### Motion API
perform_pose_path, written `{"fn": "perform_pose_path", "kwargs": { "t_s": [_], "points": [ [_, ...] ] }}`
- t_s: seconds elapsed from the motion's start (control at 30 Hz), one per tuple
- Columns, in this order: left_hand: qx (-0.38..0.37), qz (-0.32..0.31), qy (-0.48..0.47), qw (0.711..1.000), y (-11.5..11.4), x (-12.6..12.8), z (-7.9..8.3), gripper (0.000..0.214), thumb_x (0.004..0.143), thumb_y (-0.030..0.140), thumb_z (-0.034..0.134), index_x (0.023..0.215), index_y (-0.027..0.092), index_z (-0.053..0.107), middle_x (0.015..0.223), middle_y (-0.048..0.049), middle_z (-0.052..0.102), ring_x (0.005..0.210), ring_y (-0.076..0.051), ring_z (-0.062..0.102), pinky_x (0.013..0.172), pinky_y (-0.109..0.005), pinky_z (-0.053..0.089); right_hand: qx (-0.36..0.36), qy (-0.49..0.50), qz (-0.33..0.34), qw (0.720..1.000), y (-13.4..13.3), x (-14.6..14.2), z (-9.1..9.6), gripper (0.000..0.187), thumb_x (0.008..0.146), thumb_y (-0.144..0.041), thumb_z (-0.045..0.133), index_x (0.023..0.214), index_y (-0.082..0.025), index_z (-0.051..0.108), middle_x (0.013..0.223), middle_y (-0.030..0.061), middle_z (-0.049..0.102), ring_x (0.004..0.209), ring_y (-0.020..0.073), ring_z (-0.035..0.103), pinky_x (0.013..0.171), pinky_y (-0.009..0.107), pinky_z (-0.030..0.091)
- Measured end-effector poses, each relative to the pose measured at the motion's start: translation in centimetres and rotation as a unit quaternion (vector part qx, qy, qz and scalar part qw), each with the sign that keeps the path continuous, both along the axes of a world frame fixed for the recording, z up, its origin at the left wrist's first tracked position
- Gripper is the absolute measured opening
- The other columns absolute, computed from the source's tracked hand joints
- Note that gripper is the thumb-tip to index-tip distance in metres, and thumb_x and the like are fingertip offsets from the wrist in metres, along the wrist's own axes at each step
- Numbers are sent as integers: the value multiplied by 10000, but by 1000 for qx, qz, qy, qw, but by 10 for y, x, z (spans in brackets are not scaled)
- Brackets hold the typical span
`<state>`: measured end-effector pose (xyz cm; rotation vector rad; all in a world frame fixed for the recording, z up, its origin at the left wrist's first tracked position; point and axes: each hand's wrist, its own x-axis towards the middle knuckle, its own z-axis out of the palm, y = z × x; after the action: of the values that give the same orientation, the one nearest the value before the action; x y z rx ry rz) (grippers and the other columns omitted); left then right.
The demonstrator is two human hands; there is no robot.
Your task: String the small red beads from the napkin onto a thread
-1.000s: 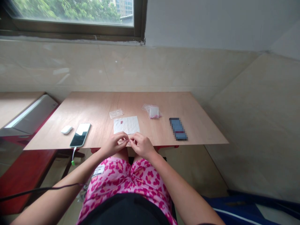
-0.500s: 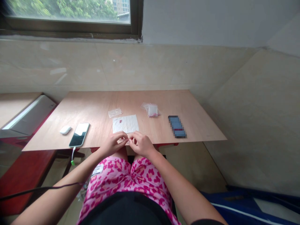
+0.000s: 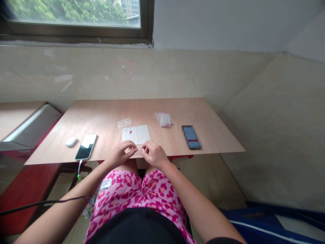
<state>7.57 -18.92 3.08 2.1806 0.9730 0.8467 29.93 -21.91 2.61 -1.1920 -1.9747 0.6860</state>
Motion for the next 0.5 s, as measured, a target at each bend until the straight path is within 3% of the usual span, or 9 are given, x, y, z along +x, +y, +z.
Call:
{"fn": "perform_pose_path", "kwargs": {
  "t_s": [0.5],
  "points": [
    [13,-28,-11,999,-5,5,-2,132,1009,256,615,908,191,671,887,-35,681,842,-171,630,770,-301,506,23,12,43,999,0,-1,-2,133,1018,-263,577,942,-219,677,880,26,677,709,154,605,690,280,471]
  ]
}}
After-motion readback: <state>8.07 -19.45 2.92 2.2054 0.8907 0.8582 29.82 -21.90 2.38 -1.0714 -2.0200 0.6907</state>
